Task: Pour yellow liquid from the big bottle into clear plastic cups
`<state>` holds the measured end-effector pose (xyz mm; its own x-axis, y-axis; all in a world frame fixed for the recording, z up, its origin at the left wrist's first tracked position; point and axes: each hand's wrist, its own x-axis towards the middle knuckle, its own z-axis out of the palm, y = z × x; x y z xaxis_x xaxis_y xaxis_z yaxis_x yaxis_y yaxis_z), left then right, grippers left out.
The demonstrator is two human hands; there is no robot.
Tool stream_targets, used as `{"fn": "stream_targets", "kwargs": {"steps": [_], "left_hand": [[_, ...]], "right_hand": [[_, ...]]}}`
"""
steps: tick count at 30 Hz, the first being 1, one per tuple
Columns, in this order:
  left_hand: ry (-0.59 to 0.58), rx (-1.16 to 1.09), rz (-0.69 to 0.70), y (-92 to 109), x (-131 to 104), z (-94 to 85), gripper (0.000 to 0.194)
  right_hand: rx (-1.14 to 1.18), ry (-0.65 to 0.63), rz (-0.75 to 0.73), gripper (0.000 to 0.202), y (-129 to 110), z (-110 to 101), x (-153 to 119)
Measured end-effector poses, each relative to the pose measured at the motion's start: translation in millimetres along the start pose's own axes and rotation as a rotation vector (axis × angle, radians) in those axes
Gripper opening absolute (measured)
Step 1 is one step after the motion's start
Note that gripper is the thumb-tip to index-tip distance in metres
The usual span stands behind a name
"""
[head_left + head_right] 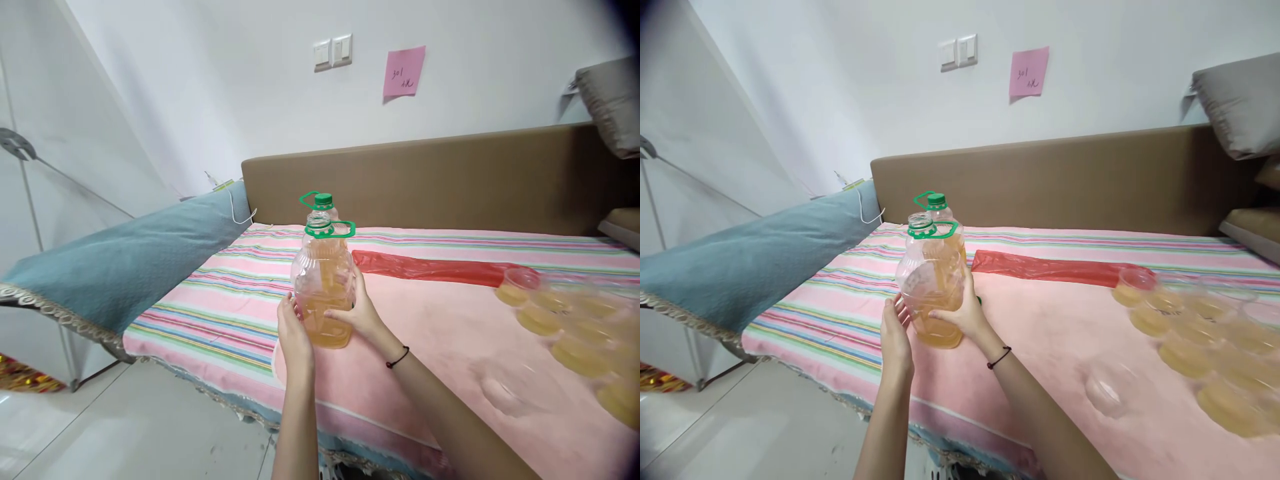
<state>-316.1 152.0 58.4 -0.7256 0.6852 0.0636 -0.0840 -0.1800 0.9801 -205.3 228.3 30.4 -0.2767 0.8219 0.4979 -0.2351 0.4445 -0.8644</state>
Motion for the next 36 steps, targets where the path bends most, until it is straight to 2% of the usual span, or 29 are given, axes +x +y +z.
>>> {"fn": "stream_targets", "kwargs": {"steps": [4, 8, 11, 13, 15, 17, 20, 22, 26, 31, 34, 36], "left_hand": [[-0.073, -0.011, 0.022, 7, -4, -2.6, 0.053], [-0.075, 0.000, 0.079, 11, -9, -3.9, 0.051], [-0.106, -0.025, 0.130, 12, -11, -4.8, 0.049], [-0.175, -0.061, 0.155, 13, -12, -4.5, 0.048], [-0.297, -0.104, 0.142, 16, -16, -2.8, 0.047], [-0.471, -0.141, 0.118, 21, -22, 0.2, 0.048], [-0.732, -0.175, 0.139, 29, -36, 5.9, 0.062], [-0.861, -0.180, 0.137, 32, -50, 9.7, 0.075], [-1.075, -0.152, -0.003, 31, -87, 18.2, 0.089], [-1.379, -0.075, -0.165, 27, -138, 36.4, 0.089], [-1.531, -0.048, -0.191, 22, -166, 51.1, 0.090], [-1.641, -0.114, -0.266, 16, -183, 60.4, 0.091]], "right_hand": [[0.049, 0.085, -0.073, 0.111, -3, 9, -1], [0.068, 0.161, -0.101, 0.106, -8, 10, -7], [0.055, 0.220, -0.093, 0.104, -23, 5, -15], [0.055, 0.246, -0.095, 0.101, -40, -3, -21], [0.072, 0.254, -0.100, 0.097, -60, -12, -30], [0.075, 0.267, -0.100, 0.096, -81, -24, -42], [0.025, 0.296, -0.067, 0.094, -110, -46, -66], [-0.025, 0.299, -0.027, 0.095, -128, -63, -86], [-0.179, 0.306, 0.076, 0.101, -156, -100, -136], [-0.382, 0.327, 0.218, 0.100, -185, -150, -206], [-0.474, 0.343, 0.306, 0.098, -199, -172, -242], [-0.530, 0.354, 0.339, 0.097, -205, -183, -263]]}}
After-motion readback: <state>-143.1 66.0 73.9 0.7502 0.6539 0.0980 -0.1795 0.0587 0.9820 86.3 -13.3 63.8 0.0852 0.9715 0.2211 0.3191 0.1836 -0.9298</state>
